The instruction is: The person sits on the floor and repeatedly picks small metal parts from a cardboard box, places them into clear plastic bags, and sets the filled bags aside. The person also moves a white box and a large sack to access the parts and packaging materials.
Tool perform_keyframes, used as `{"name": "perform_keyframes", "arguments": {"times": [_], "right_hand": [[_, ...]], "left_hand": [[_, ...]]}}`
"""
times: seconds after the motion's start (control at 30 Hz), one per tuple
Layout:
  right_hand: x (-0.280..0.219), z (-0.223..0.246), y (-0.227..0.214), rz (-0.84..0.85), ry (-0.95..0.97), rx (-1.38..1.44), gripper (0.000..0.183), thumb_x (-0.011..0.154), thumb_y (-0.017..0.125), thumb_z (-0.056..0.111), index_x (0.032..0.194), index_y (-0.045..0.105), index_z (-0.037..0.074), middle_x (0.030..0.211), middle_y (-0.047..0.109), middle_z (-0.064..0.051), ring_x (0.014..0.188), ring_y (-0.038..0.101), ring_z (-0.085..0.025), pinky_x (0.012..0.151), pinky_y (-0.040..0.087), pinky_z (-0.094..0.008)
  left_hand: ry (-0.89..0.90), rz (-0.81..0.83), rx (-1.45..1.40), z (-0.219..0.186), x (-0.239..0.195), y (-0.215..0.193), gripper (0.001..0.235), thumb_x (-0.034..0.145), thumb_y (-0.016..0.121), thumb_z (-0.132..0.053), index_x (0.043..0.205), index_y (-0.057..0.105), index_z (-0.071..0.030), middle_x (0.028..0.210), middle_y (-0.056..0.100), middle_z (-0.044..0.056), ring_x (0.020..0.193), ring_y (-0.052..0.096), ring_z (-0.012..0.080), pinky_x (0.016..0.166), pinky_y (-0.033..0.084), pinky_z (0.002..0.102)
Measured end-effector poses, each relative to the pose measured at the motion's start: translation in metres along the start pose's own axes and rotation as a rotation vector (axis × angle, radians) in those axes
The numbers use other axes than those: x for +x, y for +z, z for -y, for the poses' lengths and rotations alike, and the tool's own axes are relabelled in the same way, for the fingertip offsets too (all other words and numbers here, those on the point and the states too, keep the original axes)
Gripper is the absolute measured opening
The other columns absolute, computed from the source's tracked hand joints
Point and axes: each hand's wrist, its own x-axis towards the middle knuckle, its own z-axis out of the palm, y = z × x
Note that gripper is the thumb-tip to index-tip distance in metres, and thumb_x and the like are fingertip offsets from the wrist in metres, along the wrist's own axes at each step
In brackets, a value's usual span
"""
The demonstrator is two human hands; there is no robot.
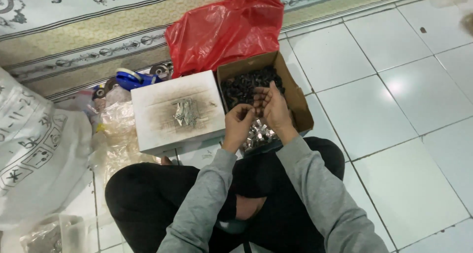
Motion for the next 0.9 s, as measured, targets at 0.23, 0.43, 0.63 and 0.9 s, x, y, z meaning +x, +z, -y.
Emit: {"name": "perform_keyframes", "arguments": {"times": [0.23,0.43,0.63,0.9], "right_hand": [[-0.012,0.015,-0.055,-0.085,-0.224,-0.680,0.026,0.092,0.077,0.029,0.115,0.078,0.017,0.080,0.071,-0.008,0.071,0.072,-0.018,0.052,0.056,-0.027],[-0.005,0.011,-0.067,-0.059,-0.182,-0.786,0.023,0.086,0.084,0.030,0.101,0.081,0.014,0.082,0.075,-0.012,0.070,0.075,-0.022,0.053,0.059,-0.030],[0.032,-0.005,-0.101,-0.170,-0.125,-1.112,0.020,0.088,0.075,0.012,0.108,0.073,0.007,0.089,0.073,-0.015,0.078,0.071,-0.026,0.062,0.058,-0.037],[0.043,-0.023,-0.091,-0.028,-0.302,-1.727,0.046,0.088,0.070,0.020,0.133,0.073,0.011,0.112,0.073,-0.027,0.105,0.069,-0.046,0.089,0.059,-0.053]], "left_hand": [[-0.085,0.021,0.089,0.000,0.007,0.033,0.017,0.099,0.065,-0.015,0.108,0.072,-0.001,0.094,0.073,0.018,0.081,0.067,0.0215,0.071,0.058,0.037],[-0.125,0.021,0.166,-0.003,0.016,0.034,0.018,0.093,0.073,-0.015,0.104,0.071,-0.001,0.090,0.075,0.017,0.078,0.070,0.0203,0.064,0.057,0.037],[0.116,0.060,0.447,-0.010,0.026,-0.011,0.020,0.100,0.057,-0.006,0.112,0.073,-0.001,0.097,0.074,0.018,0.094,0.075,0.0369,0.079,0.062,0.042],[0.121,-0.127,0.862,-0.114,0.001,-0.235,0.057,0.091,0.063,-0.004,0.146,0.049,0.002,0.114,0.069,0.032,0.113,0.067,0.0498,0.093,0.056,0.060]]}}
